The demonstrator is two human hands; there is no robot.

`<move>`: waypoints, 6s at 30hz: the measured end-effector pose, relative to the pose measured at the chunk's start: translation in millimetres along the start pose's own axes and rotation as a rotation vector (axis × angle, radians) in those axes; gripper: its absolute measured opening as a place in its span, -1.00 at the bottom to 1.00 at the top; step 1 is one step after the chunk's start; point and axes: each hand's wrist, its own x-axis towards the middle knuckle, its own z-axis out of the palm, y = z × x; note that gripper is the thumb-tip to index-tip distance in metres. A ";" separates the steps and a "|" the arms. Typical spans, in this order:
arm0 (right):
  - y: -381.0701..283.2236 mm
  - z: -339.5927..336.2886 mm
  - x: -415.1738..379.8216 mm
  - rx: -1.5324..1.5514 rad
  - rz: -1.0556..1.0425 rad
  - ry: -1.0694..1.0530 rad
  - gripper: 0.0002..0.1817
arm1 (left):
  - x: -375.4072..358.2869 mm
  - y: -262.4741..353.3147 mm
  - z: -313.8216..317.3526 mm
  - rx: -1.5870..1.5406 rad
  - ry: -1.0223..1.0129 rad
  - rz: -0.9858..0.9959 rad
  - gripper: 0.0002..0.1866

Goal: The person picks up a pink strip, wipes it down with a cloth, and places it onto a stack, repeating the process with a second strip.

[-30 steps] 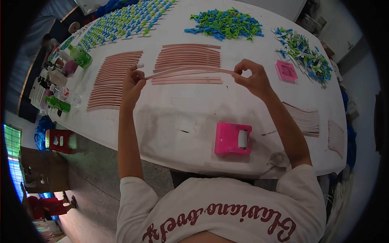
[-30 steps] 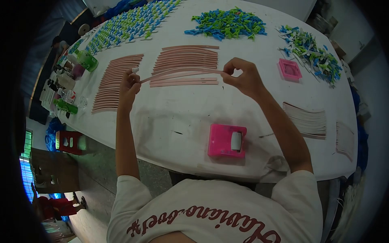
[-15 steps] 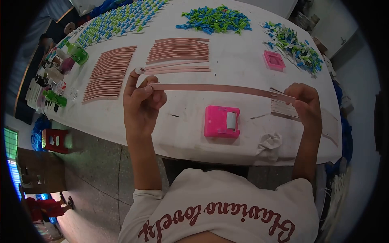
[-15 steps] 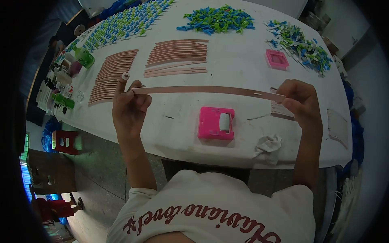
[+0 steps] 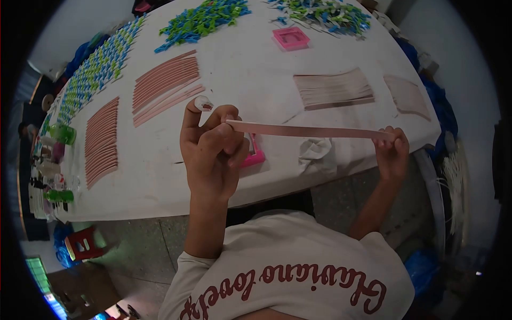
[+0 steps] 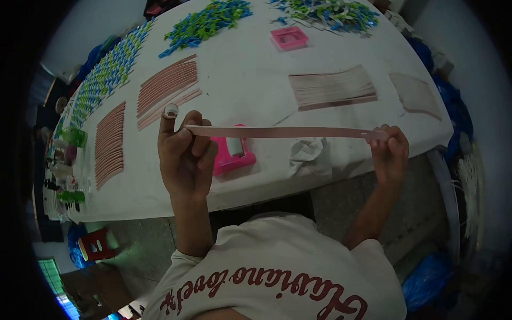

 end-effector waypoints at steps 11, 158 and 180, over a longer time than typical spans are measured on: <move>65.3 41.7 -67.1 -1.122 0.082 0.281 -0.85 | 14.3 -48.0 38.7 0.069 -0.071 0.068 -0.65; 74.0 145.8 -10.0 -0.178 0.151 0.164 -0.78 | -11.9 -80.5 29.0 0.693 -0.172 0.582 -0.74; 62.4 155.4 -4.6 0.459 0.043 0.136 -0.77 | -9.4 -80.4 20.8 0.272 -0.216 0.541 -0.53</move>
